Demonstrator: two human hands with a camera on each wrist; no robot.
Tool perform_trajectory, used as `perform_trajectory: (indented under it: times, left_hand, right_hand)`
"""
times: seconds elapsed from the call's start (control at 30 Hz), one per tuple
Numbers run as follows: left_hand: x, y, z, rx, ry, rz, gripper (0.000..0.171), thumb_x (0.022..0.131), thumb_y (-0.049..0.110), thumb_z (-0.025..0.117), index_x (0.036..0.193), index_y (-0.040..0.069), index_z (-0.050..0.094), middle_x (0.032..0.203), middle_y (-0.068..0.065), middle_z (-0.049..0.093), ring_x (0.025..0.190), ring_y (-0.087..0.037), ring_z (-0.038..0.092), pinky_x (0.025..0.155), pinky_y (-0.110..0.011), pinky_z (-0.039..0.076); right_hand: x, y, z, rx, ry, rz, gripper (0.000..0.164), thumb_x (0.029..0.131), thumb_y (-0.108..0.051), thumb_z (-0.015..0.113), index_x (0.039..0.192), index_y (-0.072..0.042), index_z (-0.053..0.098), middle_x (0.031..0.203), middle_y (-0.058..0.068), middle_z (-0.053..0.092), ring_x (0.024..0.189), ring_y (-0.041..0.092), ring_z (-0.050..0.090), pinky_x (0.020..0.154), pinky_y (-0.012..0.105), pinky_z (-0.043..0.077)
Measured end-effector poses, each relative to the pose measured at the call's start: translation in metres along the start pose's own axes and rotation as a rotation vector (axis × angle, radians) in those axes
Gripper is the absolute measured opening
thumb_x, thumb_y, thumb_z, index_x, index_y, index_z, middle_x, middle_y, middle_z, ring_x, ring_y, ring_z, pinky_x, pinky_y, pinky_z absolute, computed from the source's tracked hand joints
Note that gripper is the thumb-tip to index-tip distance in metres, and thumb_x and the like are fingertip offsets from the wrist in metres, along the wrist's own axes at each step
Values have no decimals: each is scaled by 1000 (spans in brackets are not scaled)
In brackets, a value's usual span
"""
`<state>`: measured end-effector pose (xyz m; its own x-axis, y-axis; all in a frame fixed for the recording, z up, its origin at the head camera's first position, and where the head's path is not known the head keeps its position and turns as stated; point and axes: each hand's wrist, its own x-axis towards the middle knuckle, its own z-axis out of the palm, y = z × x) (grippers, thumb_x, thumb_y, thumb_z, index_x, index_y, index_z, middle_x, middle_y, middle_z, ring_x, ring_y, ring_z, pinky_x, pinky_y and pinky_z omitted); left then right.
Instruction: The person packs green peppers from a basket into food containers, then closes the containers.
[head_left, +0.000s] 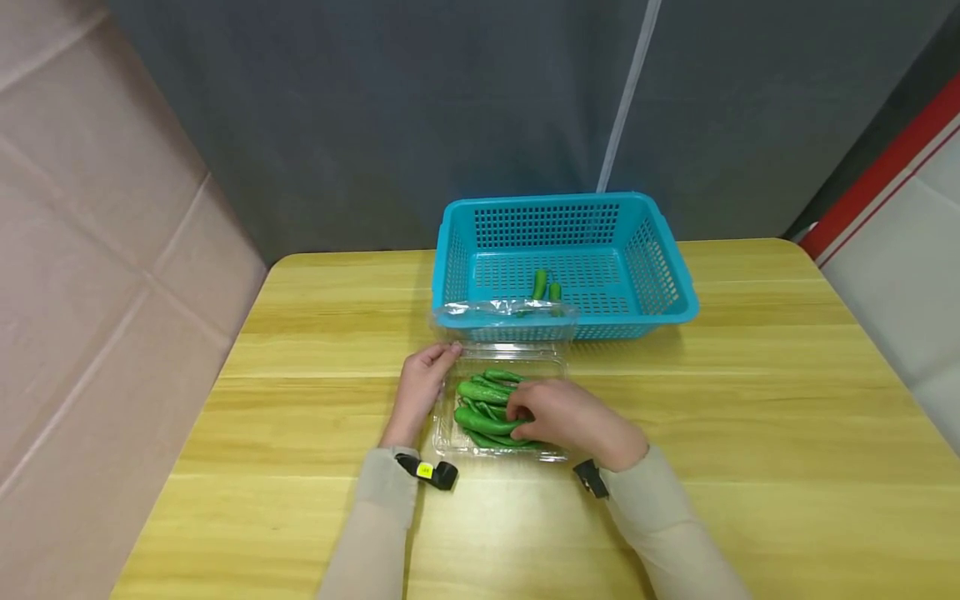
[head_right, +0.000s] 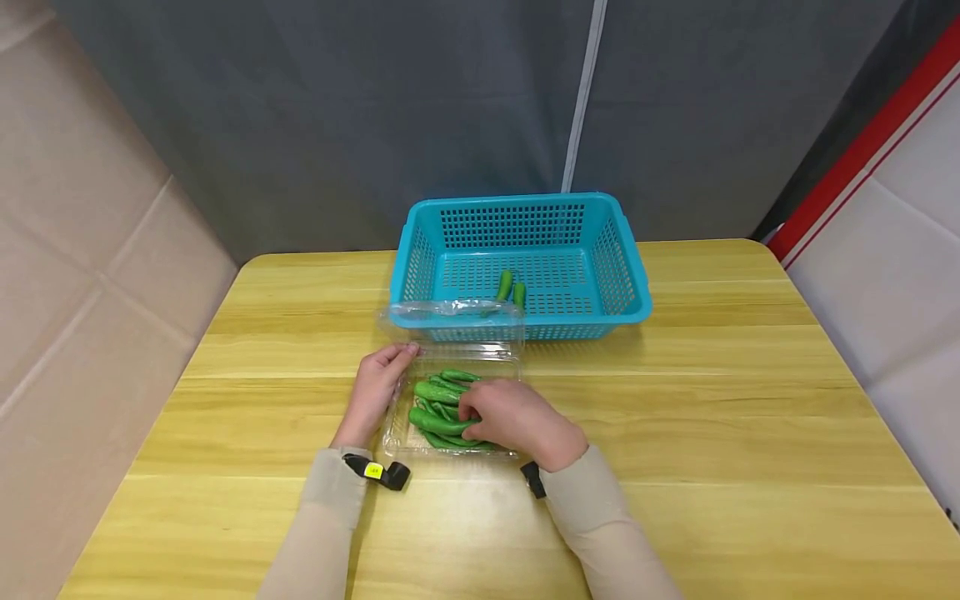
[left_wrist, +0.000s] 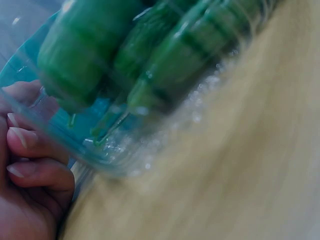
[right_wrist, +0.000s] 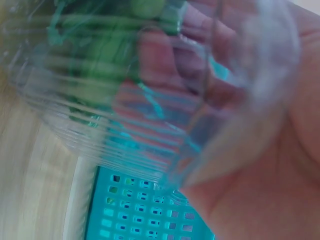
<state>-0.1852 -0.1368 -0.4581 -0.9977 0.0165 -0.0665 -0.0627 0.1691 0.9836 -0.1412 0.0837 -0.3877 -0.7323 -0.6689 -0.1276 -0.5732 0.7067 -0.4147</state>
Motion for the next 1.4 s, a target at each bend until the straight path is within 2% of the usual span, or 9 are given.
perform_trajectory:
  times: [0.1,0.33,0.53,0.7,0.77,0.9,1.13,1.27,1.4]
  left_hand:
    - [0,0,0,10,0,-1,35,83,45,58,100,16,66,53,0,44,35,-7,33,29,-22,29]
    - [-10,20,2,6,16,24,27,88,31,57,98,8,66,51,-2,42,34,-6,31,30,-22,27]
    - [-1,5,2,20,32,8,33,82,45,58,94,16,68,51,-3,44,34,-8,32,30,-23,28]
    - [4,-7,3,52,61,40,40,78,55,57,94,19,68,55,-7,49,34,-10,32,29,-26,28]
    - [3,-7,3,46,60,40,39,79,53,57,94,18,68,54,-5,48,34,-9,32,29,-25,28]
    - [-4,10,3,26,38,16,31,86,40,57,95,13,68,51,-3,43,34,-7,32,30,-23,28]
    - [-2,7,2,32,41,25,33,84,44,58,94,15,68,50,-2,43,34,-7,32,30,-23,28]
    - [-10,22,2,34,31,16,26,88,32,56,97,9,67,51,-4,43,33,-6,32,31,-21,28]
    - [-6,15,1,29,37,12,29,87,37,57,95,12,68,51,-3,43,33,-6,33,30,-23,29]
  right_hand:
    - [0,-1,0,-3,0,1,15,76,-32,70,84,-21,64,83,-13,55,73,5,51,67,26,45]
    - [0,0,0,13,1,3,15,76,-30,71,86,-21,65,85,-12,56,74,7,52,68,26,45]
    - [-1,-1,-1,3,0,-4,17,76,-30,71,88,-20,65,86,-11,56,73,6,51,67,25,44]
    - [-2,-1,-4,13,-2,0,22,76,-31,70,94,-19,65,84,-11,55,72,5,50,66,24,44]
    - [-3,-1,-6,31,-4,6,24,76,-30,70,96,-18,65,84,-10,55,72,6,51,66,24,44]
    - [-5,0,-9,64,1,12,25,77,-28,70,98,-16,64,83,-9,56,73,8,52,65,23,44]
    - [-10,1,-17,89,39,18,28,77,-28,70,101,-15,64,86,-8,59,74,6,53,66,23,45]
    - [-13,3,-23,91,47,40,27,78,-29,68,102,-16,64,82,-11,57,72,5,53,66,23,45]
    - [-18,7,-30,105,70,75,25,82,-32,64,102,-16,63,79,-15,54,71,3,50,66,24,45]
